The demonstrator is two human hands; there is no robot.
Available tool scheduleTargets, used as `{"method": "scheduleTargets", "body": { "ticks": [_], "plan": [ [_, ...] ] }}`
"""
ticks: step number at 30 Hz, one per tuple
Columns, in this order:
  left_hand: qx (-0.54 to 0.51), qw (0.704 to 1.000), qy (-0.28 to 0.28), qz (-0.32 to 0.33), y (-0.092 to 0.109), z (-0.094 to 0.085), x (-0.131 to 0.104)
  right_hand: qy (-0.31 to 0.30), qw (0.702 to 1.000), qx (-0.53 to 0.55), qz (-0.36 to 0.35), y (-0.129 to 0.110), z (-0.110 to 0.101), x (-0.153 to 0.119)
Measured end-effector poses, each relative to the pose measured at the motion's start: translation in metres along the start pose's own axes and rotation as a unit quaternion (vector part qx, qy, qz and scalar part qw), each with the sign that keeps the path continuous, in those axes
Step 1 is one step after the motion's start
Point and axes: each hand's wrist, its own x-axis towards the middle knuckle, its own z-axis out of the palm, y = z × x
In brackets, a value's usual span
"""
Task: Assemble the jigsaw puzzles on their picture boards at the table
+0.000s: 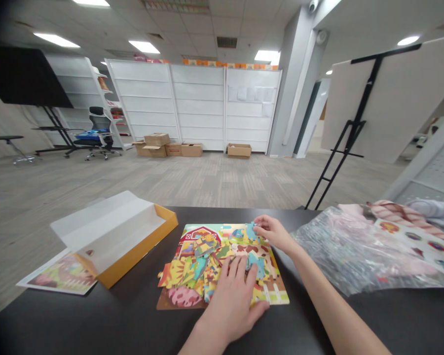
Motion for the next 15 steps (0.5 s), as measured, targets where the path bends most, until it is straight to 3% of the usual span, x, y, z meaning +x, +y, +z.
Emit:
{"method": "scheduleTargets", "body": {
  "ticks": [10,15],
  "plan": [
    [-0.03,0.994,-0.002,0.108,0.007,0.001,-0.005,-0.097,0.995,-0.026,0.017,0.016,0.016,-0.004],
    [-0.056,0.992,-0.014,0.117,0.007,-0.002,-0.004,-0.039,0.986,-0.161,-0.027,0.012,0.021,-0.007]
  ]
}}
